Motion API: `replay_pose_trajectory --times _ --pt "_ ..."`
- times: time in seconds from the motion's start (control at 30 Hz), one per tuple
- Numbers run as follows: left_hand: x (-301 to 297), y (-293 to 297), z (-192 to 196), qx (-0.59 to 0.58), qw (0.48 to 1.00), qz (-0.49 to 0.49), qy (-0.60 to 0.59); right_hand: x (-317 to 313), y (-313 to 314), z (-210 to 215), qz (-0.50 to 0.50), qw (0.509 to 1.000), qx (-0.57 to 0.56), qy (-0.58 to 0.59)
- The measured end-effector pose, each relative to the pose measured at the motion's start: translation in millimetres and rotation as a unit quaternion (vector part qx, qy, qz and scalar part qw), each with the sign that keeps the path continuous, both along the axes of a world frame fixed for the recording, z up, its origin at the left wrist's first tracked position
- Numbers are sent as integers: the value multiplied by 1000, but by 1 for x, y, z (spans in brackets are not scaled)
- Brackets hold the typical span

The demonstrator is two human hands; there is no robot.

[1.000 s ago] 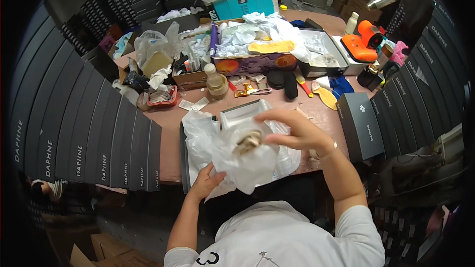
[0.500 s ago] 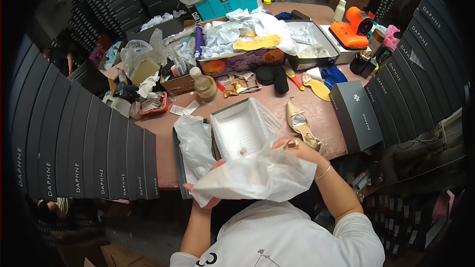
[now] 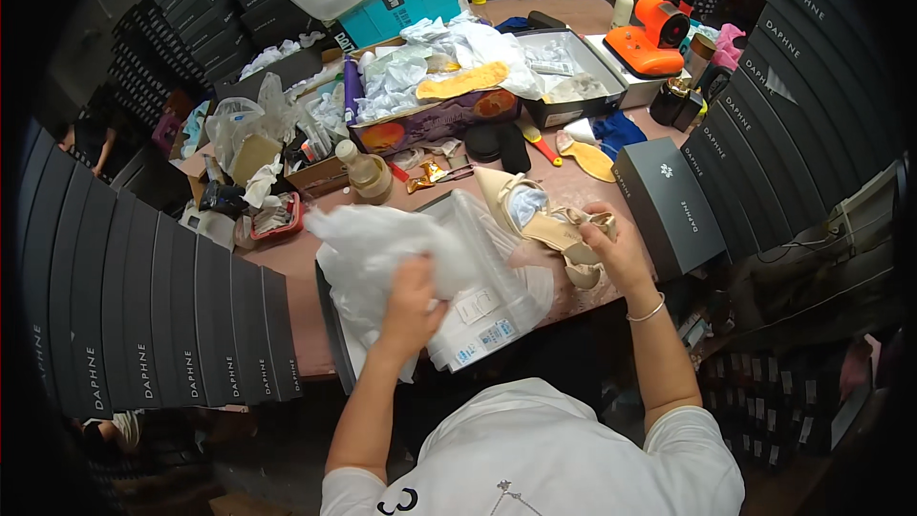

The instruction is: Packing high-heeled shoes into boxes with tissue paper.

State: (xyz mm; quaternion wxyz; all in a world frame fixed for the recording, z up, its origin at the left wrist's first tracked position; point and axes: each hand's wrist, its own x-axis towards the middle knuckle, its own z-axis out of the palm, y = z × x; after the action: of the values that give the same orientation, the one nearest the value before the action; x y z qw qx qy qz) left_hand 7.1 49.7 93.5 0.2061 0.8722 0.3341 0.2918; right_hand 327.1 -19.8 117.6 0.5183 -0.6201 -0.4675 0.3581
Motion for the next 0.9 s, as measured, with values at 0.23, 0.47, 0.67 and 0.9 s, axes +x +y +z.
replay_pose_trajectory --times 0.23,0.47,0.67,0.9 --pt "35 -31 -56 -645 455 -75 -609 -85 -26 4 281 957 72 19" --pt "25 -67 -23 -640 469 87 -602 -146 27 -16 300 883 145 -331" --pt "4 -80 -41 -609 547 123 -561 -177 27 -45 269 916 102 -280" --pt "-29 -56 -58 -630 457 187 -599 -134 61 -91 178 888 124 -405"
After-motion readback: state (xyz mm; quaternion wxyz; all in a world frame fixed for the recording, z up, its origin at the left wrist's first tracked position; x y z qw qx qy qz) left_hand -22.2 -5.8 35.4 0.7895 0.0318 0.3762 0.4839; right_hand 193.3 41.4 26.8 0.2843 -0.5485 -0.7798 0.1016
